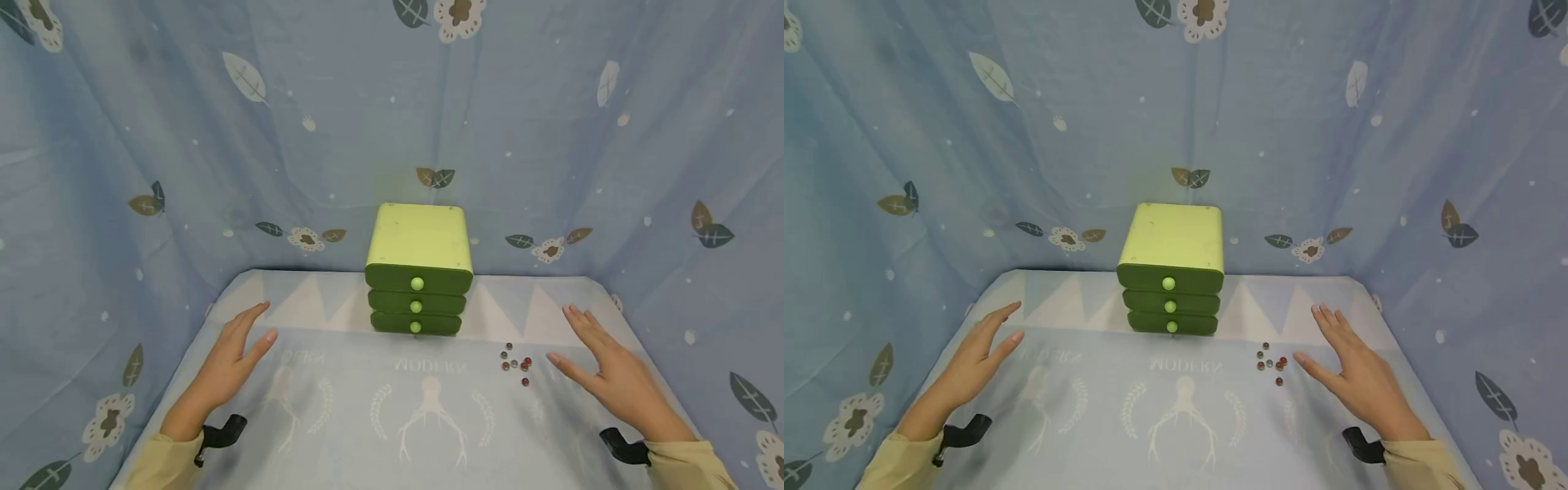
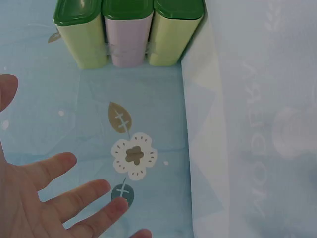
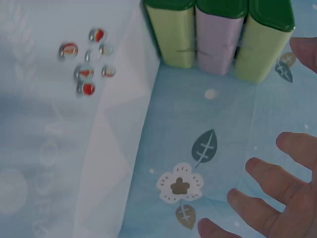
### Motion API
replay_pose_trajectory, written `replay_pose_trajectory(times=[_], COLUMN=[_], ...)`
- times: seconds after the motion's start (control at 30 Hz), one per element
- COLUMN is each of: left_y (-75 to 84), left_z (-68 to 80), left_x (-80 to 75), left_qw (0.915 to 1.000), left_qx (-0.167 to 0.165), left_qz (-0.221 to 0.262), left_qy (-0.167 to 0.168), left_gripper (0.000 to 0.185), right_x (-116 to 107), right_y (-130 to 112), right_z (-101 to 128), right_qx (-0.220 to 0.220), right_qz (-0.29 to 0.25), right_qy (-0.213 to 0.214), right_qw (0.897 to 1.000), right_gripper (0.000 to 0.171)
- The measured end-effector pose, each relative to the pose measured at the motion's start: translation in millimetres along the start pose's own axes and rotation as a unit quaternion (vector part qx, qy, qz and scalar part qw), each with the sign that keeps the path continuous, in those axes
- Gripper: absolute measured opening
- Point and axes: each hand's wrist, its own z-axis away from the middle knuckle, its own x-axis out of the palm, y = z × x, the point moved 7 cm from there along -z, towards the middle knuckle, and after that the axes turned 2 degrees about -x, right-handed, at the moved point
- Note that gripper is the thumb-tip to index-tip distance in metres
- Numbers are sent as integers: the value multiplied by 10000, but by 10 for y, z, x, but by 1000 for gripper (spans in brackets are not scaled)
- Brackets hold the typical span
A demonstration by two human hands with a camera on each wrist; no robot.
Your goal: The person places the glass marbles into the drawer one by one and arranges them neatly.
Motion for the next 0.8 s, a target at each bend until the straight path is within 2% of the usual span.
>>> replay_pose_trajectory(times=[0.17, 0.4, 0.6, 0.7, 0.8], left_y=[37, 79, 148, 180, 207], left_z=[-13, -86, -190, -241, -307], left_x=[31, 65, 140, 187, 230], left_qw=[9993, 9965, 9924, 9887, 9851], left_qx=[-14, 49, -35, -181, -334], left_qz=[363, 807, 1214, 1483, 1687], left_qy=[34, 198, 202, 74, -25], left_gripper=[64, 58, 53, 53, 53], right_x=[19, 72, 201, 297, 385], right_y=[-140, -303, -412, -494, -595], right_z=[21, -1, -54, -111, -188], right_qx=[-90, -601, -451, -381, -349], right_qz=[-245, -651, -1036, -1498, -2132], right_qy=[414, 1199, 1217, 1083, 961], right_qw=[9988, 9888, 9861, 9820, 9716], right_gripper=[92, 69, 65, 62, 58])
